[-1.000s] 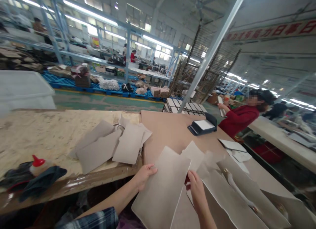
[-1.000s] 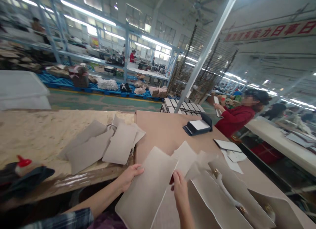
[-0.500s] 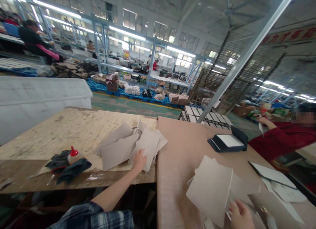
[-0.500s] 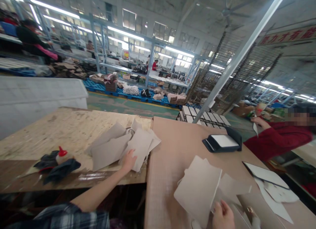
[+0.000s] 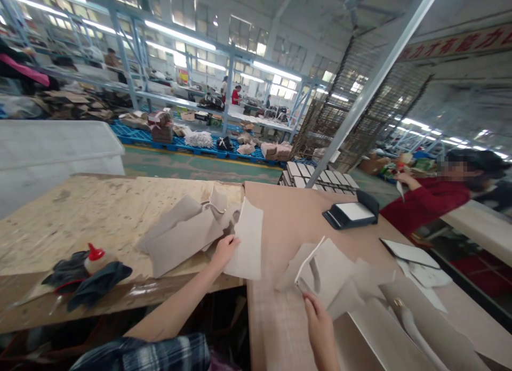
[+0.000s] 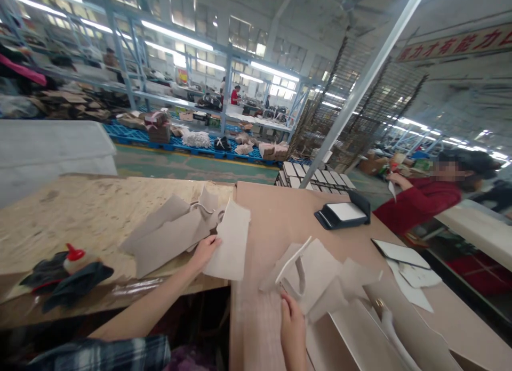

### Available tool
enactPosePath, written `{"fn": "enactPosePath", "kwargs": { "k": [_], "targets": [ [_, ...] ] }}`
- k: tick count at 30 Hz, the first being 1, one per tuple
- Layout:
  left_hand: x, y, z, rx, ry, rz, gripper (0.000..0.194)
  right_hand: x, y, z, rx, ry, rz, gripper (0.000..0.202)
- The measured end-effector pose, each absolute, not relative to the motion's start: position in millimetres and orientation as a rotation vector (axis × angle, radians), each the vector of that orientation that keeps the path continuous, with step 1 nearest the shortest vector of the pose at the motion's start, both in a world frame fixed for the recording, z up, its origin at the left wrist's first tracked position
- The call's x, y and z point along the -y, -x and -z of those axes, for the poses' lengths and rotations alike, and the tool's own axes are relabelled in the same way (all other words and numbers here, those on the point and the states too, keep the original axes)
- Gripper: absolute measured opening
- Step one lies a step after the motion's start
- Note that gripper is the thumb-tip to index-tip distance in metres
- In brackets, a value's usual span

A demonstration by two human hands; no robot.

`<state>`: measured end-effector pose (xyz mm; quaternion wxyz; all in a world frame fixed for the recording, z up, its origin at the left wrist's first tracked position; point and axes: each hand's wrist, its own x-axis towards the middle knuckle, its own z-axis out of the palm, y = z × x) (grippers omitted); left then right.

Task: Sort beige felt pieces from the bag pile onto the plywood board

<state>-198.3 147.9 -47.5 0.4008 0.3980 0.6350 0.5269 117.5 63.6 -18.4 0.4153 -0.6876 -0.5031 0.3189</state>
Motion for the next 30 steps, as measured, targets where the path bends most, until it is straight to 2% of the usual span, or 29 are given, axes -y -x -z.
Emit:
{"fn": "enactPosePath", "kwargs": {
  "k": [4,6,12,20,25,30],
  "targets": [
    [-105.1,146.7,14.5,-1.056,-0.719,-1.316,0.051,-57.8,-98.8,-5.1,0.918,1.507,-1.164,0.065],
    [-85.3,125.1,2.3,-0.919,-0.645,-1.257,0.056,-50.7,-93.8,-19.9,0.822,1.413,-1.210,0.069],
    [-49.6,92.8,-13.9,-0.908,-0.711,-1.271,0.056,-19.8,-99.5,-54.4,0.936,1.439,-1.007,0.059],
    [-34.3,85.9,-16.0,-0.971,-0.908,-1.315,0.048,4.8,-109.9,-56.7,0.662,1.338,-1.158,0.053],
    [-24.8,88.4,-20.7,-1.113,-1.094,-1.342,0.038,7.6,-113.4,-54.8,0.778,1.381,-1.119,0.058],
    [-17.7,90.4,-28.0,-1.204,-1.280,-1.358,0.033,4.2,-114.2,-48.4,1.160,1.678,-0.769,0.053]
  ]
}}
